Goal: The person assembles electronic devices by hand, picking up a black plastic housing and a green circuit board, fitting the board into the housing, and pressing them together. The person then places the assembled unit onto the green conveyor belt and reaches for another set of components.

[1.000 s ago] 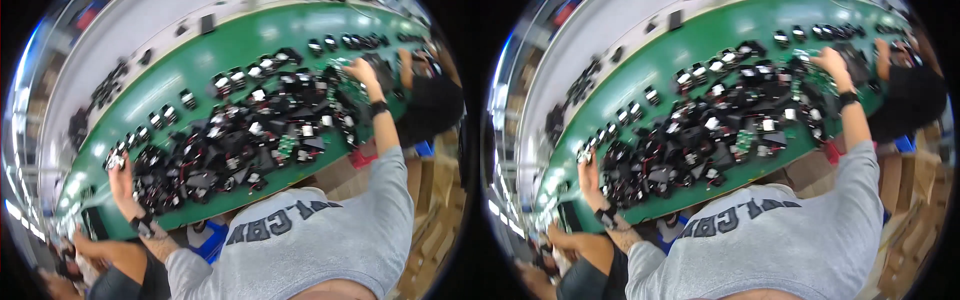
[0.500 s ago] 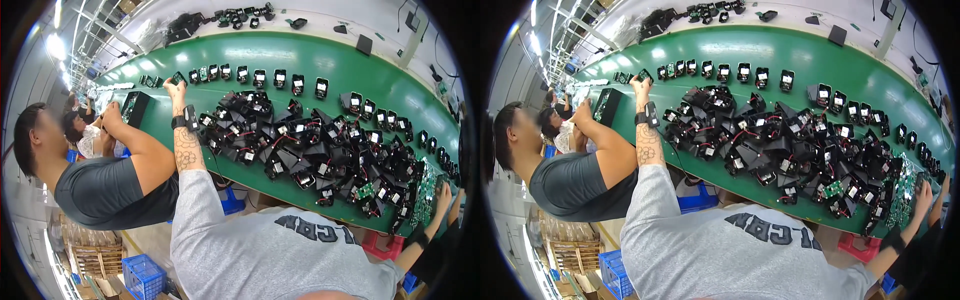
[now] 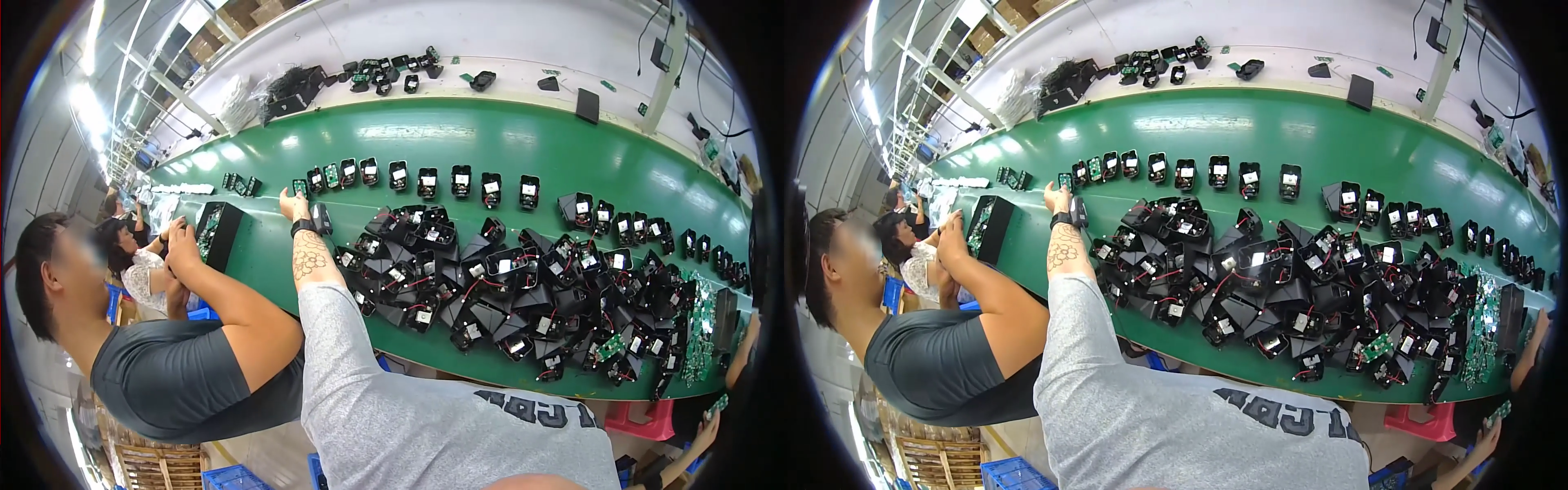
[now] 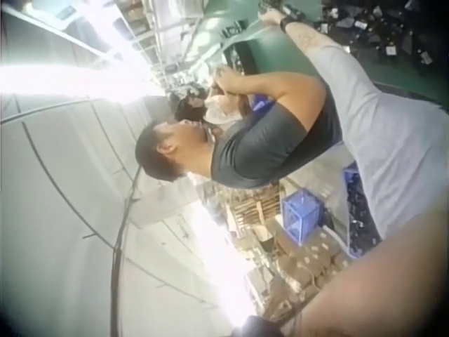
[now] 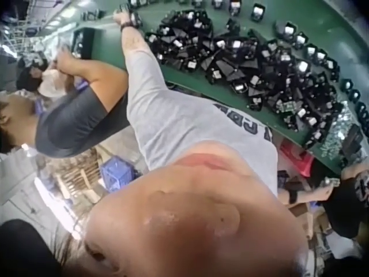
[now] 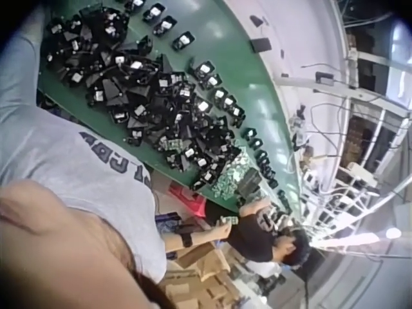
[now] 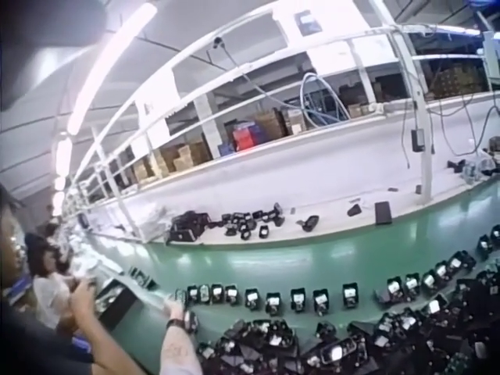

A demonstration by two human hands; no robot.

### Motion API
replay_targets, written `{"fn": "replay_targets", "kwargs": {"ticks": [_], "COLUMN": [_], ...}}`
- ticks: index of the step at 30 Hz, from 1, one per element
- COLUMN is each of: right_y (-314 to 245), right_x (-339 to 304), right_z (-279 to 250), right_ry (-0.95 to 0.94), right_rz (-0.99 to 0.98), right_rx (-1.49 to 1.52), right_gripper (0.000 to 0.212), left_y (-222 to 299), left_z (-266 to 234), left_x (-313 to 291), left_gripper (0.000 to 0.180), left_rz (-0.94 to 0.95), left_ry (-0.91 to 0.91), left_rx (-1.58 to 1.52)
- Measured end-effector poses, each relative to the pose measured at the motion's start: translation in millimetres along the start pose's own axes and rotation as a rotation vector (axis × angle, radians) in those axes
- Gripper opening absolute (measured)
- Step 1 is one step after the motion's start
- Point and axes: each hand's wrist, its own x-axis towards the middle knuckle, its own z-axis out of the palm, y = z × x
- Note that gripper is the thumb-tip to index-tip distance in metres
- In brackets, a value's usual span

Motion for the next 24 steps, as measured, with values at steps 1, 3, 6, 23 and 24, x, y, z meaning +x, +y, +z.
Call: {"fn": "replay_targets", "kwargs": {"ticks": [1,3,6,23,24], "right_y": [-2.1,-4.8,-18.9,-231.6,-242.1], "right_x": [2.7,-0.2,-1.5,-170.6,-186.9], "right_z": [3.5,12.5,37.0,266.5,302.7], "right_ry": [0.0,0.011,-0.017,-0.467,-0.569], "right_rz": [-0.007,0.005,-0.051,-0.247,-0.189], "right_rx": [-0.002,0.061,0.013,0.432,0.503], "right_gripper": [0.046,0.045,0.046,0.038,0.035], "left_y": [-0.4,15.5,45.8,183.8,211.6], "left_z": [0.7,10.3,4.0,-56.5,-90.1], "left_x": [-0.1,-14.9,-30.4,-108.9,-138.0], "left_gripper": [0.044,0.033,0.031,0.052,0.058], "left_rz": [0.035,0.048,0.241,-0.296,-0.176], "left_ry": [0.03,0.041,0.066,-0.861,-0.951], "left_rx": [0.024,0.078,0.287,-1.248,-1.232]}}
